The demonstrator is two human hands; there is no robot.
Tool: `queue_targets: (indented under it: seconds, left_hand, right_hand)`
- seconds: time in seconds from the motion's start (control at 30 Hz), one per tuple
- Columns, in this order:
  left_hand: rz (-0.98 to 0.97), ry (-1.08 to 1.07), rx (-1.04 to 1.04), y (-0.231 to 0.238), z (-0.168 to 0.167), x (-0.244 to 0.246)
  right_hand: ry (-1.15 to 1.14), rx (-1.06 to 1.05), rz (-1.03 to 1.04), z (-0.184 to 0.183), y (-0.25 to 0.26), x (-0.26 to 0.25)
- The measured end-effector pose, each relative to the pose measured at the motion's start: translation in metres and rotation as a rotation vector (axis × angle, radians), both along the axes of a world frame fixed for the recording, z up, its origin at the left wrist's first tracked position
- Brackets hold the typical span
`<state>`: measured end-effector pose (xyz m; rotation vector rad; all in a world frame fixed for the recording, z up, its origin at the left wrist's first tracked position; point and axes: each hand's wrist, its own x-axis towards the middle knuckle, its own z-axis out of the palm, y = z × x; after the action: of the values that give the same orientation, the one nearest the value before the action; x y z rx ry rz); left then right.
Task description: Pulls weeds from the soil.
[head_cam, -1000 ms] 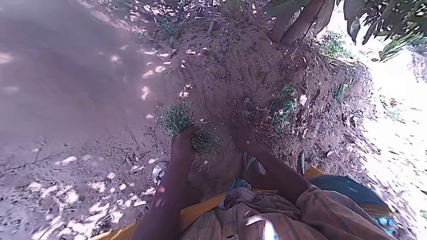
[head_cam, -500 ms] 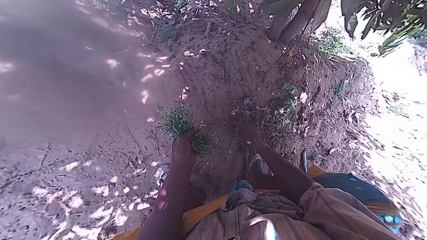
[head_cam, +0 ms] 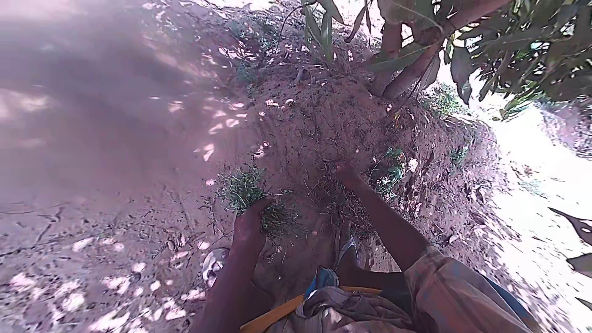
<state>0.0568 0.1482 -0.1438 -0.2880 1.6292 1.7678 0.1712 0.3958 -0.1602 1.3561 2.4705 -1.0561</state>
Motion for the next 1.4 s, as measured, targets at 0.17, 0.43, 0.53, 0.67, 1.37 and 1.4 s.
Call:
queue_targets:
  seconds: [0.17,0.43,0.53,0.67,1.37,1.4]
  left_hand:
    - [0.014,-0.024,0.005,0.002,0.007,-0.003]
    - [0.05,-0.061,0.199,-0.003,0.023,-0.003]
    - [0.061,-0.121,0.301,-0.006,0.039,0.0]
    - [-0.031,-0.158,0.34,-0.012,0.06,0.008]
    - [-0.135,-0.002,0.216,0.004,0.011,0.018]
    - [-0.134,-0.007,0.215,0.006,0.012,0.02]
  right_hand:
    - [0.005,0.076,0.006,-0.006,-0.017,-0.022]
    - [0.943,-0.113,-0.364,0.118,-0.04,-0.001]
    - [0.89,-0.192,-0.365,0.141,-0.06,0.023]
    - [0.857,-0.226,-0.191,0.135,-0.093,0.053]
    - [-0.205,0.221,-0.003,0.002,-0.071,0.073]
    - [-0.273,0.186,-0.068,-0.001,-0.063,0.082]
